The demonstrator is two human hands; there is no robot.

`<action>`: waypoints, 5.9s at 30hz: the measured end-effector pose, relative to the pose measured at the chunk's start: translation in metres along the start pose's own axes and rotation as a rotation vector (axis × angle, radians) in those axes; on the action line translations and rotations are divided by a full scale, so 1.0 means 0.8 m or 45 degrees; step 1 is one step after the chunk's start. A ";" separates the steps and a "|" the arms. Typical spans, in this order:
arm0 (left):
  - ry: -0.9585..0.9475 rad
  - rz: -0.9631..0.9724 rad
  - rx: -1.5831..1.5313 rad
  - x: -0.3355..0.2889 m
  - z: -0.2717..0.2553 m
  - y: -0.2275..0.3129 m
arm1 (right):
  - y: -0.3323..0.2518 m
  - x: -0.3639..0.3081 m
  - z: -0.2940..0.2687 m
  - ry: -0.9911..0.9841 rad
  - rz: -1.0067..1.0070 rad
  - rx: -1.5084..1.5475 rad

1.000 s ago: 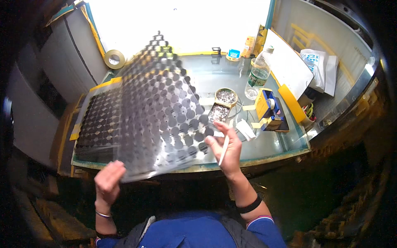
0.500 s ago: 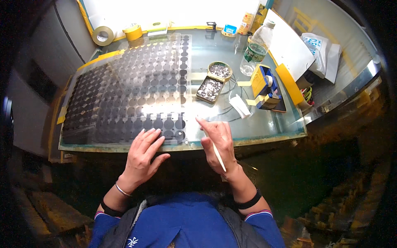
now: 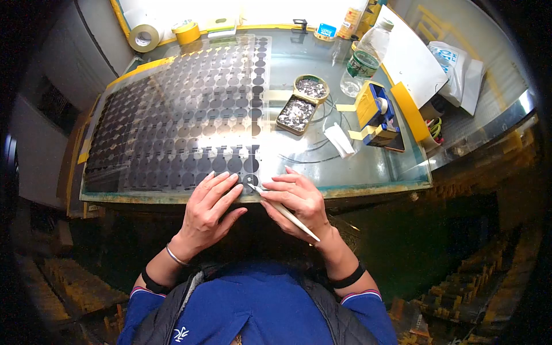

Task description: The recorder is peeling small circular components from a plastic sheet and placing them into a small metal container.

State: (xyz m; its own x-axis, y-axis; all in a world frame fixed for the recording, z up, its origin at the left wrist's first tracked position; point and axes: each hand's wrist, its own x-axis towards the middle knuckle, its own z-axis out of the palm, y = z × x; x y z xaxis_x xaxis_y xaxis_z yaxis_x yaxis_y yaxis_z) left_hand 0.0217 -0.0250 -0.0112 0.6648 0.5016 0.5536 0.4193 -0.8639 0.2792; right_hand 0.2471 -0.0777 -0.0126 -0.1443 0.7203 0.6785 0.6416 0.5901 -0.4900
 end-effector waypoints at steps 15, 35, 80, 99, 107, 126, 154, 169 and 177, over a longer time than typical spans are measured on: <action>-0.003 0.002 -0.025 0.010 0.001 0.000 | 0.003 -0.008 0.017 0.067 -0.060 -0.073; 0.011 -0.161 -0.168 0.040 -0.010 0.000 | 0.005 0.011 0.031 0.319 0.333 0.186; 0.107 -0.770 -1.665 0.063 -0.007 0.022 | -0.040 0.037 0.013 0.444 0.488 0.554; 0.189 -0.596 -1.141 0.066 -0.021 0.032 | -0.037 0.033 0.017 0.579 0.166 0.210; 0.107 -0.727 -1.343 0.063 -0.020 0.030 | -0.040 0.034 0.016 0.573 0.084 0.126; 0.054 -0.787 -1.460 0.064 -0.026 0.035 | -0.047 0.031 0.011 0.525 0.067 0.137; -0.041 -0.964 -1.781 0.069 -0.023 0.030 | -0.048 0.027 0.013 0.475 0.699 0.869; -0.263 -0.809 -1.022 0.230 0.018 -0.039 | -0.010 -0.030 -0.041 1.069 0.797 0.783; -0.239 -0.462 -0.492 0.239 0.060 -0.065 | 0.026 -0.101 -0.100 1.335 0.743 0.321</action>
State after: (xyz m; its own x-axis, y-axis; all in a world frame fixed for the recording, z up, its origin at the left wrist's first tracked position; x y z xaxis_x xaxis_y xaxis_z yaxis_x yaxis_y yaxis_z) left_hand 0.1568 0.1184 0.0424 0.6335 0.7392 0.2289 0.4085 -0.5706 0.7124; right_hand 0.3319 -0.1531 -0.0341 0.8670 0.3265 0.3764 0.2264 0.4149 -0.8813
